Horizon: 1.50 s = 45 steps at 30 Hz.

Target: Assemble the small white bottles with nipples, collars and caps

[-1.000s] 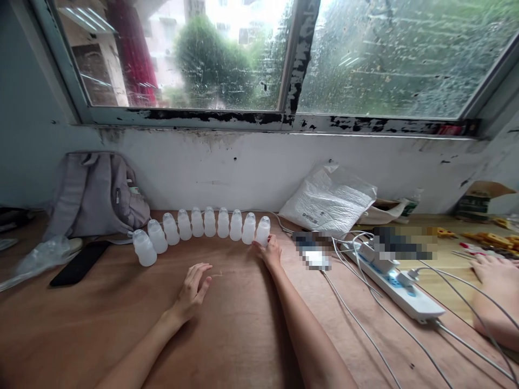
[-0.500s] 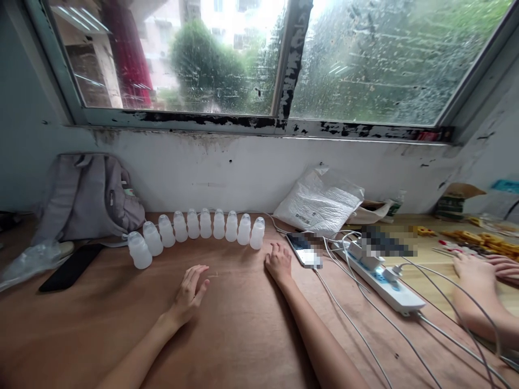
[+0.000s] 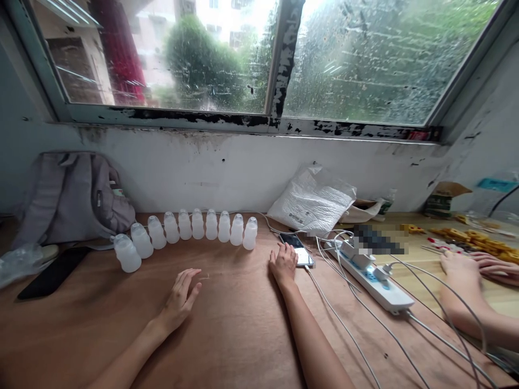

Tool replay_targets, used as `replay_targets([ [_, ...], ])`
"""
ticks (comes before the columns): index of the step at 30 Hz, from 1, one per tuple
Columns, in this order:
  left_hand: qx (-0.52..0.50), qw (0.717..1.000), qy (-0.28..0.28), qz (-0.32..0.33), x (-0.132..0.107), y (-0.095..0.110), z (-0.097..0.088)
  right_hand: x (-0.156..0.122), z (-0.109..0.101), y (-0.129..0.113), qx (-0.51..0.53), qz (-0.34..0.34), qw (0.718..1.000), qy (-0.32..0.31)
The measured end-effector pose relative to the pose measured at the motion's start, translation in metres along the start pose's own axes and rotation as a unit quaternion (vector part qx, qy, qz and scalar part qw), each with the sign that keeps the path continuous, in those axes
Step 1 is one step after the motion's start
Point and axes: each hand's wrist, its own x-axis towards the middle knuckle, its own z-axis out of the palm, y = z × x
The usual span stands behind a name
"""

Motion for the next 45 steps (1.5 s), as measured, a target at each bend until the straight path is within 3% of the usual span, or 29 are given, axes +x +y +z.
replay_targets([
  [5, 0.007, 1.000, -0.005, -0.001, 0.001, 0.000, -0.001, -0.008, -0.005, -0.011, 0.141, -0.117, 0.982, -0.048],
  [12, 0.072, 0.997, -0.014, -0.006, 0.000, -0.007, -0.001, -0.049, -0.024, -0.070, 0.227, -0.239, 0.932, -0.154],
  [14, 0.091, 0.996, 0.019, -0.015, 0.004, -0.014, -0.005, -0.063, -0.029, -0.085, 0.241, -0.275, 0.916, -0.167],
  [17, 0.120, 0.985, 0.118, -0.037, 0.010, -0.024, -0.018, -0.077, -0.033, -0.100, 0.246, -0.298, 0.904, -0.181],
  [23, 0.209, 0.925, 0.303, -0.094, 0.016, -0.043, -0.053, -0.079, -0.032, -0.102, 0.269, -0.286, 0.900, -0.188],
  [28, 0.243, 0.879, 0.384, -0.141, 0.014, -0.058, -0.074, -0.076, -0.028, -0.098, 0.300, -0.265, 0.899, -0.180],
  [32, 0.210, 0.848, 0.444, -0.200, 0.013, -0.082, -0.085, -0.076, -0.025, -0.096, 0.308, -0.263, 0.896, -0.179],
  [35, 0.116, 0.844, 0.433, -0.294, 0.012, -0.104, -0.087, -0.077, -0.024, -0.096, 0.307, -0.266, 0.895, -0.182],
  [39, 0.021, 0.843, 0.354, -0.404, 0.013, -0.114, -0.086, -0.076, -0.025, -0.096, 0.306, -0.264, 0.895, -0.189],
  [43, 0.100, 0.818, 0.419, -0.381, 0.014, -0.093, -0.084, -0.074, -0.031, -0.095, 0.330, -0.236, 0.895, -0.187],
  [45, 0.120, 0.846, 0.401, -0.332, 0.013, -0.077, -0.079, -0.072, -0.037, -0.097, 0.356, -0.205, 0.893, -0.186],
])
